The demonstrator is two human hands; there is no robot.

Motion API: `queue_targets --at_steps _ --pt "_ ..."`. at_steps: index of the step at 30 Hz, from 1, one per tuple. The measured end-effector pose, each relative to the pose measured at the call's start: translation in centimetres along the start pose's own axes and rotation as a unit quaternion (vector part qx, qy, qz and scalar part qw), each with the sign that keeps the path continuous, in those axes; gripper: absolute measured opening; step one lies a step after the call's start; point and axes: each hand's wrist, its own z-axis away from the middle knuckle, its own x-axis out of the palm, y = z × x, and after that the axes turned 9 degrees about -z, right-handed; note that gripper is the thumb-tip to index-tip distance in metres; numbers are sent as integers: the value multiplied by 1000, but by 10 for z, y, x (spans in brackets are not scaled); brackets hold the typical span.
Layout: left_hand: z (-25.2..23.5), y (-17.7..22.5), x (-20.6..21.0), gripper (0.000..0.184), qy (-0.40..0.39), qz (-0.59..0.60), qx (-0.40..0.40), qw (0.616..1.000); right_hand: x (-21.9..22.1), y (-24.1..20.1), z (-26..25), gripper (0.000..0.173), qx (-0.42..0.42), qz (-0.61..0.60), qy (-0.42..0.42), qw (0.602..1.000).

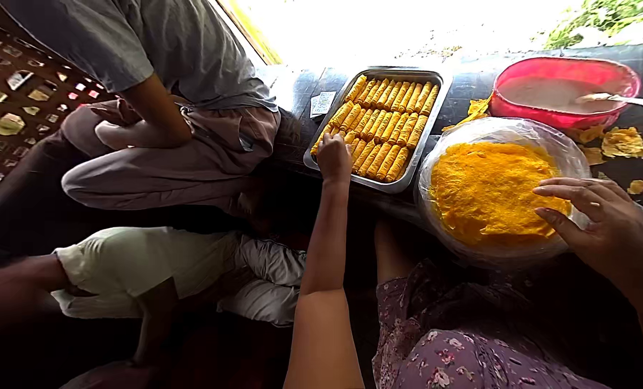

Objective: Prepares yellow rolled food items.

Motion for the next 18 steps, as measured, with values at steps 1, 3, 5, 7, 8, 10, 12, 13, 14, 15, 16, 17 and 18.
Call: queue_targets --at_steps 1,3,5,7,8,10,12,13,14,15,16,17,18 --pt "-3 -1 4 33 1 -13 -8 1000 -1 -1 3 37 4 3 -1 1000" --pt "-5 -1 10 33 21 -39 -7 999 -4 -3 8 35 6 9 -1 1000" --pt "-6 -2 11 33 33 -50 -1 998 -6 -3 12 33 2 15 3 1000" --pt "-8 -8 11 32 35 -51 15 998 -10 -3 17 31 2 19 3 1000" --pt "-10 -10 12 33 32 -54 22 998 -13 -3 20 31 3 25 3 1000" --pt "-12 -13 15 33 34 -61 32 997 -17 -6 25 28 3 35 6 999" --pt "-12 -13 16 33 40 -77 27 996 -15 -10 31 25 -2 33 17 999" --pt "-12 -12 16 36 40 -79 21 996 -11 -12 33 23 -8 31 21 999" --pt "-10 -10 14 41 42 -72 18 996 -6 -15 35 22 -17 29 23 999" --pt "-6 -6 10 45 47 -59 22 997 0 -16 37 22 -29 28 23 999" --pt "0 0 6 49 55 -38 41 997 6 -16 38 22 -42 29 22 998" --pt "10 7 0 49 66 -6 78 995 12 -15 38 23 -56 33 21 998" --pt "22 17 -5 46 71 34 130 988 17 -15 37 23 -69 38 20 997"
